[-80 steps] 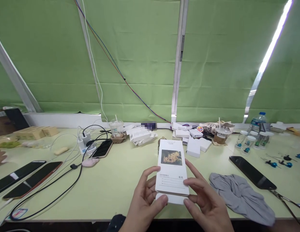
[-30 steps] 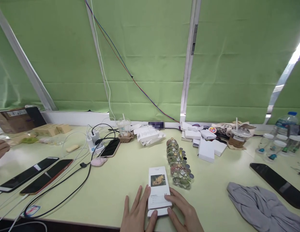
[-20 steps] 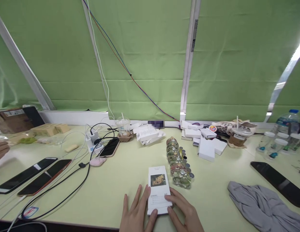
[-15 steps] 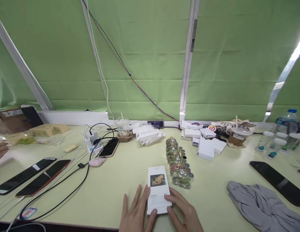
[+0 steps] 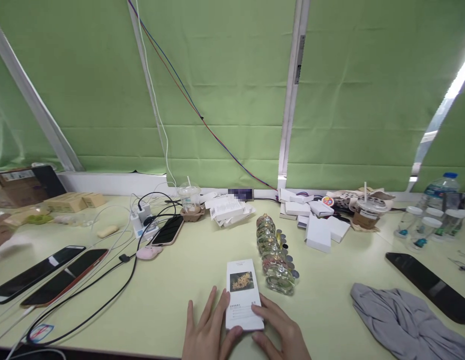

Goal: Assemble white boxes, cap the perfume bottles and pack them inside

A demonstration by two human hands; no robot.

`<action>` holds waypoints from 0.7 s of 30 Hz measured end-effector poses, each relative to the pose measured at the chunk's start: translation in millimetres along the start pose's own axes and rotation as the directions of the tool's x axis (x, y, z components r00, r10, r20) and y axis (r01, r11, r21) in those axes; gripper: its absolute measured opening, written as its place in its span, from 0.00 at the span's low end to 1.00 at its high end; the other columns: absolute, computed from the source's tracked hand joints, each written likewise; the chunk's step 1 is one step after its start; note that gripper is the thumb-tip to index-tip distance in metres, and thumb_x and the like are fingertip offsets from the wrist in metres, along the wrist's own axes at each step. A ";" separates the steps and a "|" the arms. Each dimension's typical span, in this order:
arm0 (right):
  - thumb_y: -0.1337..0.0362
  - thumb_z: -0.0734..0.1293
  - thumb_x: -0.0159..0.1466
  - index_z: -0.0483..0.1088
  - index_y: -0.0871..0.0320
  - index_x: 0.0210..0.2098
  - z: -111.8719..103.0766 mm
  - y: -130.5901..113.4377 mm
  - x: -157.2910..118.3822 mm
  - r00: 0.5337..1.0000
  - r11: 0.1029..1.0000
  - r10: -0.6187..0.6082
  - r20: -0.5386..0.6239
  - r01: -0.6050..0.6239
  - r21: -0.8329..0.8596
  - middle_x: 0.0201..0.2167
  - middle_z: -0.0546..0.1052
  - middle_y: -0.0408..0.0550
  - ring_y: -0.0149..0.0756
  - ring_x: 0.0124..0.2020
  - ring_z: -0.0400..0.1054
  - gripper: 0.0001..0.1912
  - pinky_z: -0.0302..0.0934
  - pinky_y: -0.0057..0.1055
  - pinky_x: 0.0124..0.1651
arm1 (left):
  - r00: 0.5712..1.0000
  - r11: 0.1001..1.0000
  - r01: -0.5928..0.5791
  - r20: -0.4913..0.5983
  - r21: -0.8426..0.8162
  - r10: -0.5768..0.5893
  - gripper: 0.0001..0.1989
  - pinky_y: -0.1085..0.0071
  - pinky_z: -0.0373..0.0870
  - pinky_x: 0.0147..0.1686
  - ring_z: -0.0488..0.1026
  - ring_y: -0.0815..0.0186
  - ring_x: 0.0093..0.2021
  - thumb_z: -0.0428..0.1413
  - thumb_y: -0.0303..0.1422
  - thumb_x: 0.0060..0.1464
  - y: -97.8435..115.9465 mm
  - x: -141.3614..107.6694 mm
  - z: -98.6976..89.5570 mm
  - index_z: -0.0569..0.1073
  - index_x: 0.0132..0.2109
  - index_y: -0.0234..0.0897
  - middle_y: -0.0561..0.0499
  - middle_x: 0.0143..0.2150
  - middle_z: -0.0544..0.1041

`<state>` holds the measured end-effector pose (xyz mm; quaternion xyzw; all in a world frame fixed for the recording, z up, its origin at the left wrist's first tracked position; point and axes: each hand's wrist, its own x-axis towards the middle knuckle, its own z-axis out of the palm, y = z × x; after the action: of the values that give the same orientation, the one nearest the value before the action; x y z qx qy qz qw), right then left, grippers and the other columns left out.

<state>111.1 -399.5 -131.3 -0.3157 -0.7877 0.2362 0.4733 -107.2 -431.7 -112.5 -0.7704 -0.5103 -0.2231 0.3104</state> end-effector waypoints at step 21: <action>0.54 0.65 0.63 0.78 0.53 0.42 24.0 1.9 -4.5 0.965 0.991 0.099 -0.242 -0.075 0.107 0.48 0.78 0.57 0.45 0.47 0.75 0.14 0.70 0.33 0.49 | 1.000 1.000 0.013 0.019 -0.019 -0.013 0.27 0.59 0.60 0.55 0.75 0.56 0.53 0.50 0.45 0.61 -3.7 -6.1 5.9 0.61 0.62 0.37 0.45 0.53 0.78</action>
<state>91.7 -403.2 -145.8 -0.3535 -0.6956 0.2536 0.5718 -112.8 -430.4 -119.8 -0.7721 -0.5162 -0.2226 0.2965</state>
